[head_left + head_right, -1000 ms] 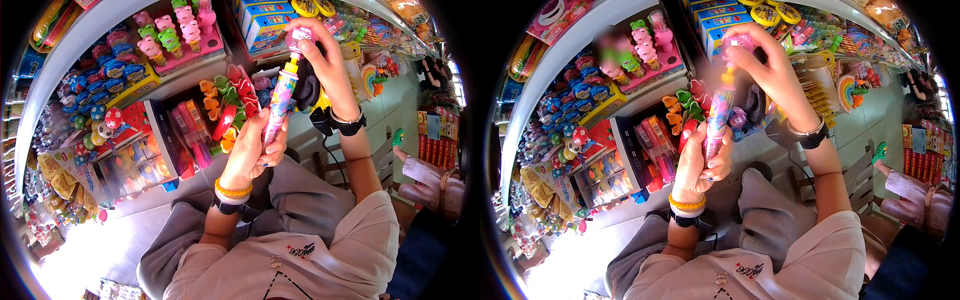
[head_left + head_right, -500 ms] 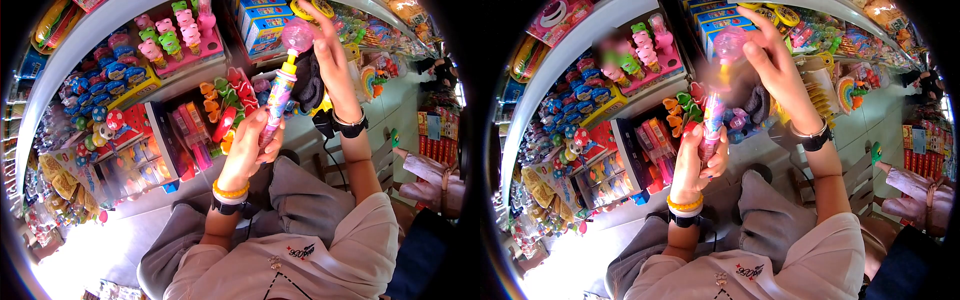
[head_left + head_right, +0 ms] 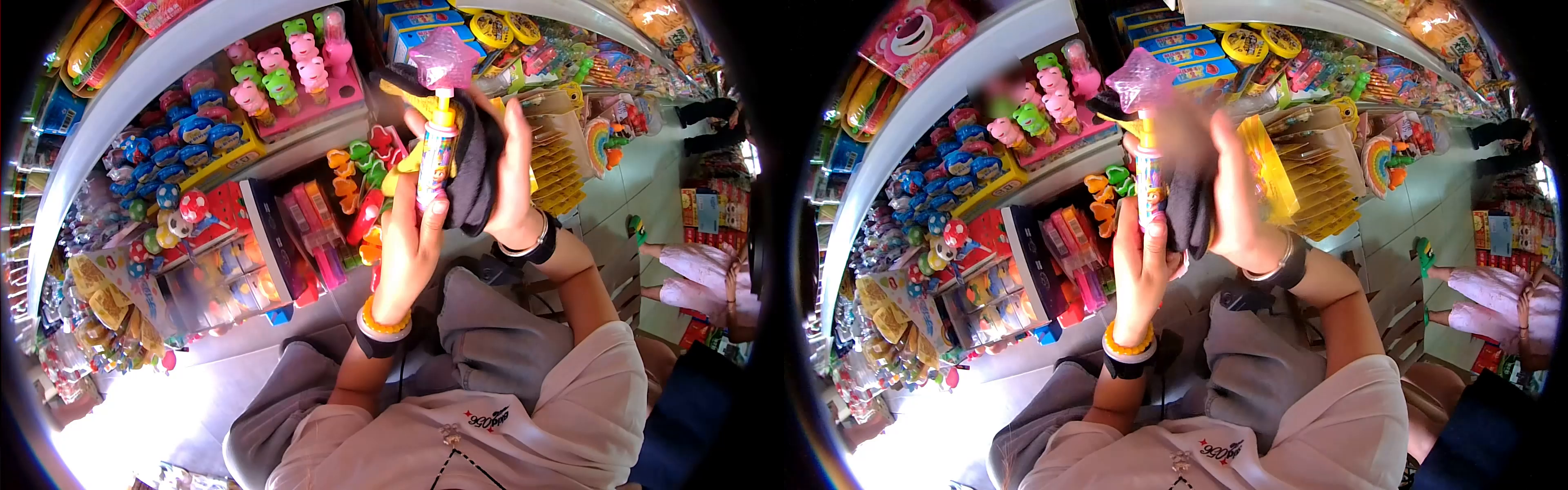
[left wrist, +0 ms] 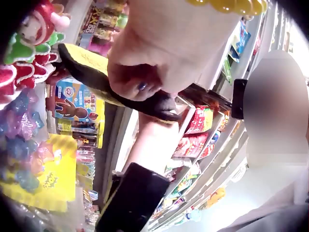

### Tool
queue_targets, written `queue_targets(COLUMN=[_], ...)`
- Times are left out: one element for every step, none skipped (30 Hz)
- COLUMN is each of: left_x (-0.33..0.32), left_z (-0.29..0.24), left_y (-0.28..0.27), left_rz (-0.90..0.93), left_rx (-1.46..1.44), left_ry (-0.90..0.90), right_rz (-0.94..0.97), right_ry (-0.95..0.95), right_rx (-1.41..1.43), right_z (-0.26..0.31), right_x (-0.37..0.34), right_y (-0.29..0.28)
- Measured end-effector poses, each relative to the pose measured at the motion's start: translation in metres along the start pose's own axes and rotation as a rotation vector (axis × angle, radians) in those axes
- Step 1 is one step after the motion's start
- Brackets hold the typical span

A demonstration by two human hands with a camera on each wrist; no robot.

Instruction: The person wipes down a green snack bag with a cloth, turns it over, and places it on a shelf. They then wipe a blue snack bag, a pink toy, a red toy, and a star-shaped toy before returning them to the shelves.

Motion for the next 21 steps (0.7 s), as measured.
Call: queue_targets(left_x=[0.002,0.003,0.001,0.001,0.0,0.001,0.001,0.003,0.003,0.002,0.002,0.001,0.001,0.001,0.0,-0.001,-0.003,-0.004,-0.004,-0.005,-0.005], left_z=[-0.005,-0.008,-0.013,-0.017,-0.022,-0.026,-0.03,-0.022,-0.014,-0.017,-0.02,-0.022,-0.023,-0.024,-0.025,-0.023,-0.019,-0.013,-0.009,-0.011,-0.011], left_y=[-0.001,-0.003,-0.004,-0.005,-0.005,-0.005,-0.006,-0.008,-0.007,-0.004,0.0,0.004,0.004,0.003,0.003,0.003,0.001,-0.003,-0.004,-0.003,-0.002], left_rz=[-0.022,-0.046,-0.067,-0.086,-0.104,-0.086,-0.069,-0.02,0.03,0.061,0.091,0.122,0.146,0.171,0.195,0.196,0.204,0.211,0.219,0.207,0.203], left_rx=[0.064,0.128,0.142,0.155,0.168,0.192,0.217,0.103,-0.01,-0.075,-0.141,-0.206,-0.195,-0.184,-0.173,-0.173,-0.087,-0.001,0.084,0.118,0.108], left_ry=[0.019,0.036,0.09,0.147,0.205,0.273,0.34,0.172,0.006,0.021,0.036,0.052,0.068,0.083,0.097,0.068,0.037,0.005,-0.026,-0.044,-0.034], right_rz=[0.066,0.114,0.217,0.246,0.274,0.266,0.218,0.203,0.187,0.183,0.118,0.057,-0.003,-0.063,-0.152,-0.071,0.01,-0.117,-0.033,0.052,0.13], right_ry=[-0.022,-0.2,-0.27,-0.245,-0.223,-0.228,-0.195,-0.201,-0.21,-0.087,-0.107,-0.131,-0.154,-0.178,-0.186,-0.206,-0.226,-0.378,-0.375,-0.376,-0.363], right_rx=[0.004,-0.229,-0.469,-0.495,-0.523,-0.64,-0.71,-0.758,-0.805,-0.661,-0.57,-0.481,-0.466,-0.453,-0.457,-0.39,-0.322,-0.63,-0.694,-0.755,-0.757], right_z=[-0.005,-0.002,0.004,-0.002,-0.008,-0.005,-0.009,-0.007,-0.004,-0.008,-0.005,-0.001,0.01,0.022,0.036,0.044,0.051,0.069,0.071,0.073,0.073], right_x=[-0.001,-0.001,-0.006,-0.009,-0.014,-0.017,-0.019,-0.019,-0.017,-0.013,-0.01,-0.008,-0.003,0.002,0.005,0.01,0.013,0.013,0.014,0.015,0.018], right_y=[0.006,0.009,0.016,0.018,0.02,0.022,0.016,0.012,0.007,-0.005,-0.011,-0.016,-0.019,-0.022,-0.023,-0.016,-0.007,0.002,0.007,0.012,0.008])
Point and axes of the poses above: each hand's wrist, its own x-axis towards the middle knuckle, its own y-axis out of the palm, z = x × y, the point moved 8 cm from there along x, towards the middle knuckle, and after that the axes turned 12 degrees about -x, right-handed, at the moved point
